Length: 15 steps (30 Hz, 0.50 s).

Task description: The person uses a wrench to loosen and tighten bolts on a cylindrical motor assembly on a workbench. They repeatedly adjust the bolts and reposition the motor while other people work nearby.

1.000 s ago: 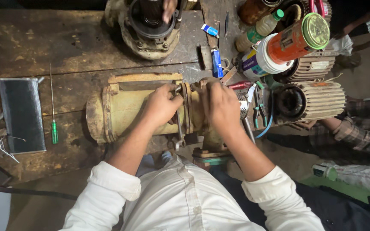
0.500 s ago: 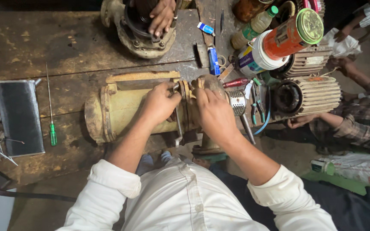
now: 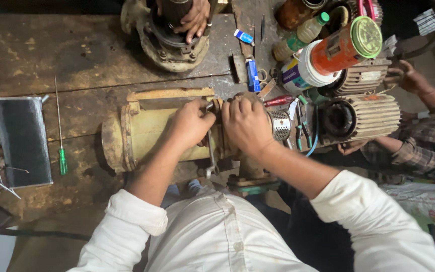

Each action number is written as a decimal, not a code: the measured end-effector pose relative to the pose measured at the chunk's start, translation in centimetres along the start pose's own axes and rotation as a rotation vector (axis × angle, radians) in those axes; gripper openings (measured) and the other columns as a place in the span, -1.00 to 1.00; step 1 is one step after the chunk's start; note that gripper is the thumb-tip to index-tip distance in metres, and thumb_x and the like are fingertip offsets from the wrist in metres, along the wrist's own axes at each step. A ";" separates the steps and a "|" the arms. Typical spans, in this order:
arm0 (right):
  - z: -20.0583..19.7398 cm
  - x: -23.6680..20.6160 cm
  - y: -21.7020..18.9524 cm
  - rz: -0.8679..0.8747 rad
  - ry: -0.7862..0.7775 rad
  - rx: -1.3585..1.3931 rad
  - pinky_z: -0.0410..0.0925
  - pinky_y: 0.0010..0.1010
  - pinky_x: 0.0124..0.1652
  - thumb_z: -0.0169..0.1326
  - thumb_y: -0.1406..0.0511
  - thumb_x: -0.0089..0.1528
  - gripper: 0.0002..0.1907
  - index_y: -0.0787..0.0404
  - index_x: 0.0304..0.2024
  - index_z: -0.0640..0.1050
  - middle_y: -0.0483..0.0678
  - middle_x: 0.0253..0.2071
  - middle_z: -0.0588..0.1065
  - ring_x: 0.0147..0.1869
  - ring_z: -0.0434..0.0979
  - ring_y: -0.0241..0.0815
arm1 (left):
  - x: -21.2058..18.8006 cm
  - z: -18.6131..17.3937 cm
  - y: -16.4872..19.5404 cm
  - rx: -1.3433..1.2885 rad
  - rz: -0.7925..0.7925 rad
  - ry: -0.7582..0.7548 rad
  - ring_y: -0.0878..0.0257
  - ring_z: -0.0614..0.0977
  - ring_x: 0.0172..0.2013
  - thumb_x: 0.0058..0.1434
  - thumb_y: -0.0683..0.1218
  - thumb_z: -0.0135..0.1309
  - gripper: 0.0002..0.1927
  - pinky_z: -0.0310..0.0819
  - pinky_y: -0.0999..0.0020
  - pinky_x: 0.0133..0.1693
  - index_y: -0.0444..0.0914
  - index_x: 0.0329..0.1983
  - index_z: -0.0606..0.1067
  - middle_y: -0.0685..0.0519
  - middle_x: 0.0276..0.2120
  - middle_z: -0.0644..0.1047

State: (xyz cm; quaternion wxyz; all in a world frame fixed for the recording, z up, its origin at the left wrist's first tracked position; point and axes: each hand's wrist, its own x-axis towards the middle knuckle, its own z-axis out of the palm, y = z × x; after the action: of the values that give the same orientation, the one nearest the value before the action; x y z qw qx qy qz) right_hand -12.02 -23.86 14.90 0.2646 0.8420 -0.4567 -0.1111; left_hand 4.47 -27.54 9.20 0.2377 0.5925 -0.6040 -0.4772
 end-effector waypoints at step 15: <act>3.2 10.4 8.7 -0.498 -0.432 0.389 0.45 -0.11 -0.38 0.17 0.13 0.11 -0.76 0.12 -0.53 0.63 0.06 -0.55 0.56 -0.44 0.61 0.11 | 0.1 0.1 0.1 -0.004 0.005 -0.003 -0.17 0.67 -0.24 0.13 0.01 0.15 -0.61 0.53 0.00 -0.17 -0.33 -0.06 0.54 -0.24 -0.31 0.62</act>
State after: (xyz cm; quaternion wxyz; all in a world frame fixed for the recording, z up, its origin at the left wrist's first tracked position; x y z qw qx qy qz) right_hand -13.80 -37.39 17.58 -0.0377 0.9189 -0.2960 -0.2580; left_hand 4.30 -27.63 9.19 0.2391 0.5898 -0.6047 -0.4789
